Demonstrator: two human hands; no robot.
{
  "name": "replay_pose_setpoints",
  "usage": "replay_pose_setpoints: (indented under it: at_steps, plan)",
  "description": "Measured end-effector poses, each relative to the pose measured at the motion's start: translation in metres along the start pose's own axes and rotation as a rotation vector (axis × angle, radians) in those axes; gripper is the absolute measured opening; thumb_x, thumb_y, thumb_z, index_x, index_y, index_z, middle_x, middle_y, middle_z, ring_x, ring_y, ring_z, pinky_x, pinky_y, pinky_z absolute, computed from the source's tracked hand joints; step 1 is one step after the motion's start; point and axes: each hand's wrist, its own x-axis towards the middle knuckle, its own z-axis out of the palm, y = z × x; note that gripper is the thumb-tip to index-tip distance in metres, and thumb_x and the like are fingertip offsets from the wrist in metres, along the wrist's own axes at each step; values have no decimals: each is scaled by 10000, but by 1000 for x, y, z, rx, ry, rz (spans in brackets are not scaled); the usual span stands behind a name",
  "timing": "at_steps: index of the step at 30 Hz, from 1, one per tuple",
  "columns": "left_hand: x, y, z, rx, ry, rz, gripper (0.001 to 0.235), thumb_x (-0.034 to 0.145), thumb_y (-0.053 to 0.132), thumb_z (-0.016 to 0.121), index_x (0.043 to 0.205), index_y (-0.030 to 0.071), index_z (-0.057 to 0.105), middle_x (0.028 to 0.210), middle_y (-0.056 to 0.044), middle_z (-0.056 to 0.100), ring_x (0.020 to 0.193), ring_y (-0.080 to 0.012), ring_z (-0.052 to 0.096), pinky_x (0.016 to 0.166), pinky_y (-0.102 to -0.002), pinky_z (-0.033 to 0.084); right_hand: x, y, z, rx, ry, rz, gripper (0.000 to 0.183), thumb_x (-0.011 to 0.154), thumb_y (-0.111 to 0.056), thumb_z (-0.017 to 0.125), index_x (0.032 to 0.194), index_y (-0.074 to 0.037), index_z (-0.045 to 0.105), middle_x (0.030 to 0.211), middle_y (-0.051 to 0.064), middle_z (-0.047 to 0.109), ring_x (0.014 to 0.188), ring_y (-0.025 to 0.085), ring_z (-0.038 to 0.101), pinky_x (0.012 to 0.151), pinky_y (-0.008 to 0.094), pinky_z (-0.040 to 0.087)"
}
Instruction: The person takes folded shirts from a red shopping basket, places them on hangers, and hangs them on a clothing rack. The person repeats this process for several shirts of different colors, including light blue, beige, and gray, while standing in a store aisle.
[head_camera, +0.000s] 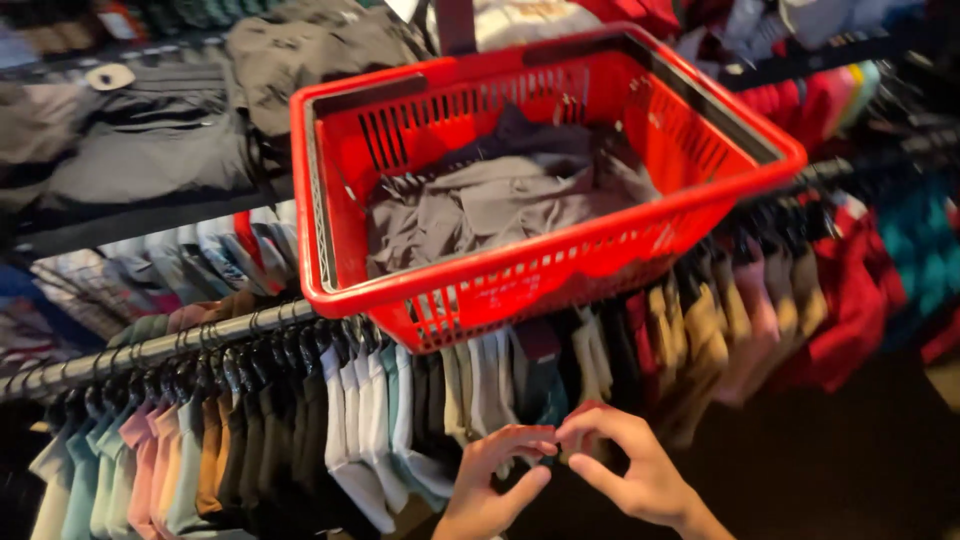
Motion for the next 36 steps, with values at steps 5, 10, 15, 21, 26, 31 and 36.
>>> replay_pose_setpoints:
  at_steps: [5,10,15,21,26,31,36]
  plan:
    - [48,100,-4,282,-95,245,470,906,46,750,1350,-21,609,1230,-154,701,1138,-256,698,992,-380,549,55,-50,-57,-31,-191,-356,283,892,-68,736,1162,-28,661,1057,115,694,913,205,692,843,320,562]
    - [111,188,-37,610,-498,540,402,1043,83,549,1438,17,512,1431,-191,601,1319,-347,642,1127,-424,518,122,-95,-102,-153,-288,-675,303,937,-63,764,1211,-44,637,1105,91,709,977,220,749,869,339,616]
    - [189,251,-66,897,-759,478,420,955,131,602,1368,61,565,1333,-116,636,1150,-316,684,969,-417,555,211,-136,-127,-494,-198,-728,335,859,-109,767,1160,-65,627,1076,86,704,989,260,733,849,361,596]
    - [313,232,-121,1301,-681,345,350,869,352,704,1129,123,654,1061,-102,693,955,-345,693,799,-465,551,330,-131,-147,-892,-292,-490,419,826,-271,739,1165,-63,607,1083,128,668,996,334,672,814,408,543]
    - [389,141,-166,1658,-774,39,540,815,564,716,1094,101,695,1055,-138,736,1001,-354,697,846,-481,550,376,-63,-145,-1084,-509,-222,606,786,-470,746,1244,-108,585,1126,115,646,1046,339,640,859,441,516]
    - [414,50,-185,1635,-1163,-286,1167,623,809,757,1335,-91,550,1200,-228,699,1075,-383,687,939,-441,550,364,-22,-112,-1159,-782,-23,1159,538,-550,961,1375,42,420,1244,212,567,1095,394,577,905,434,504]
    - [411,59,-186,1584,-1120,-309,1358,578,784,792,1511,-66,291,1468,-245,470,1242,-386,571,993,-450,500,363,-3,-112,-1148,-718,80,861,570,-371,929,1222,5,511,1163,191,597,1100,380,580,927,433,504]
